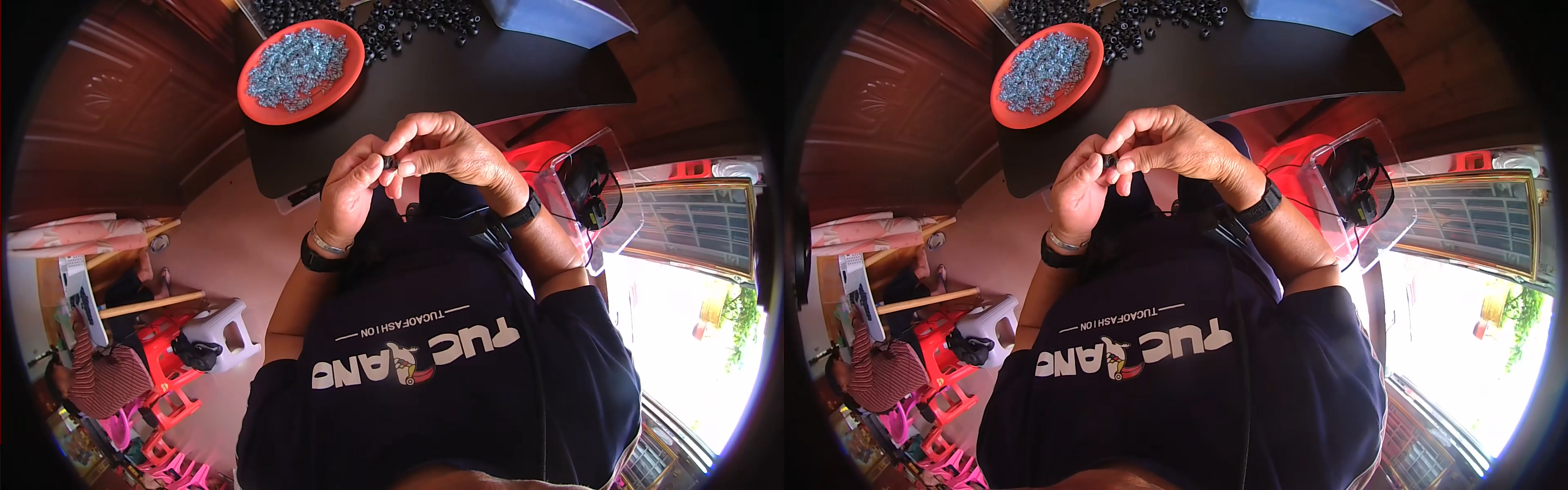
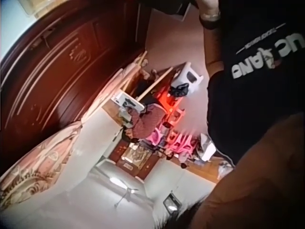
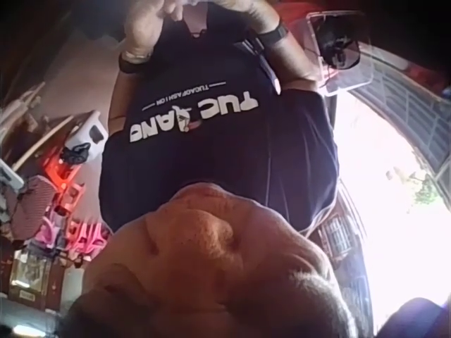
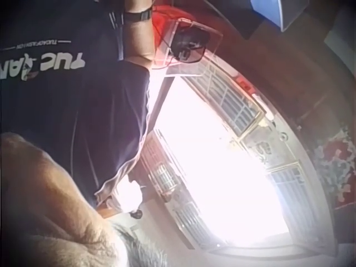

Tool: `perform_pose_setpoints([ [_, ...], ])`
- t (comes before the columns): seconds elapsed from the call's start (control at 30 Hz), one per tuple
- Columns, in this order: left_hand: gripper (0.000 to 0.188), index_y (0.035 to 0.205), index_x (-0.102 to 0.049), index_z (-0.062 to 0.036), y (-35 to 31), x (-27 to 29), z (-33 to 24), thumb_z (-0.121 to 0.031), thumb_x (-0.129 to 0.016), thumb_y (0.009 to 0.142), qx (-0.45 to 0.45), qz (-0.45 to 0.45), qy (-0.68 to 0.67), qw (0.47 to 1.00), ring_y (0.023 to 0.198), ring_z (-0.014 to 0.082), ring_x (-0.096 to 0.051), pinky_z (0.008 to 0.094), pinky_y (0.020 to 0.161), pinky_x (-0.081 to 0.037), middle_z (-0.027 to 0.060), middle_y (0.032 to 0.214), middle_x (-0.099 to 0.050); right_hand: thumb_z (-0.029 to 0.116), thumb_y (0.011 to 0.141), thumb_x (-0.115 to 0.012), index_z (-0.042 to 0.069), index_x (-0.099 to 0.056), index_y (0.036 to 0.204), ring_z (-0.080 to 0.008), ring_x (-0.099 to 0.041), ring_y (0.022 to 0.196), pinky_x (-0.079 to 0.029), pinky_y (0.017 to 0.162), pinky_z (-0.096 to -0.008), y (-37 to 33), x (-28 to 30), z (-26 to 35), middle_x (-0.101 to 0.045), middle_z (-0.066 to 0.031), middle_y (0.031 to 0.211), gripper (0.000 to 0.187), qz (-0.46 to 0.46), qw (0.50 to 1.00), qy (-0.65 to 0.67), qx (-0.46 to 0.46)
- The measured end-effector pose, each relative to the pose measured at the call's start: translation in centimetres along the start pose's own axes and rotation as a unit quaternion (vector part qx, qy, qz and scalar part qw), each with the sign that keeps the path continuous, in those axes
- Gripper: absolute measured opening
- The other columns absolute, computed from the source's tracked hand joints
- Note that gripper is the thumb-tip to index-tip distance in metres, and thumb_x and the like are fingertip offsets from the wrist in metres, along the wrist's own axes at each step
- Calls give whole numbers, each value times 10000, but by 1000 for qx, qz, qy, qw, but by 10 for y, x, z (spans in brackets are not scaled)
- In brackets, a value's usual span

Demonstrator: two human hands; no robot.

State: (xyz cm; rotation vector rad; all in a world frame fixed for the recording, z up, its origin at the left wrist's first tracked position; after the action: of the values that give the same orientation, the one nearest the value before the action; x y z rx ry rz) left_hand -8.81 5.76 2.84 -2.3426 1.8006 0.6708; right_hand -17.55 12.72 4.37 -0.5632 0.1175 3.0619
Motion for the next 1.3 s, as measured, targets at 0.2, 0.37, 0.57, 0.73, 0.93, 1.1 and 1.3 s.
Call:
perform_pose_setpoints([
  [0.2,306,903,-539,-16,-2,-5,-9,-302,-457,974,-30,-6,24,999,625,105,-466,231,612,-376,1,707,-461,0,853,-649,-10,-619,1066,-223,-691,762,-559,749,-319,1,-7,8,-675,-118,825,216,0,998,-13,65],
  [0.37,322,898,-545,0,-2,-7,-12,-297,-449,976,-36,0,20,999,622,105,-462,234,600,-374,5,706,-461,-20,852,-642,-25,-623,1055,-230,-691,783,-567,772,-348,0,-9,13,-666,-107,806,204,15,998,-7,60],
  [0.57,345,914,-555,15,-3,-6,-10,-306,-446,977,-27,-21,31,999,613,99,-448,229,582,-365,5,705,-461,-37,847,-640,-32,-626,1055,-227,-692,781,-571,752,-340,-1,-12,12,-670,-114,817,208,1,998,-4,55],
  [0.73,436,973,-544,64,-2,-6,-9,-353,-419,973,-25,-10,16,1000,616,89,-425,231,554,-362,30,725,-469,-24,840,-652,-1,-642,1058,-193,-673,839,-570,764,-342,-2,-15,14,-644,-75,838,219,-1,999,-2,49],
  [0.93,393,788,-514,-3,-5,1,-2,-334,-431,984,-35,-47,-22,998,569,99,-427,224,503,-351,27,685,-448,-38,845,-639,-25,-632,1018,-195,-672,842,-567,776,-334,-2,-21,16,-662,-102,870,173,-22,999,-14,43],
  [1.1,397,769,-499,-7,-7,-1,-8,-333,-428,985,-61,-48,-32,996,550,94,-408,219,491,-341,29,679,-443,-51,849,-628,-38,-628,1018,-191,-672,835,-562,779,-314,-3,-24,15,-664,-107,893,169,-47,995,-63,54],
  [1.3,397,776,-496,-10,-8,-4,-10,-331,-409,992,-71,-67,-10,995,545,91,-400,214,491,-329,23,661,-430,-65,849,-622,-40,-627,1039,-193,-673,827,-564,765,-303,-5,-27,16,-655,-109,916,192,-53,995,-51,65],
])
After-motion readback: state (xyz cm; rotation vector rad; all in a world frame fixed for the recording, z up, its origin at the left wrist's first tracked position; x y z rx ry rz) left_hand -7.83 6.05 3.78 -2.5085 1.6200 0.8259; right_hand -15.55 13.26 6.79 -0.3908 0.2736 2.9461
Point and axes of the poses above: each hand's wrist, its own y-axis towards the middle knuckle, its own x-axis out of the back of the hand, z = x × y, the point moved 7 cm from there along y, towards the middle knuckle
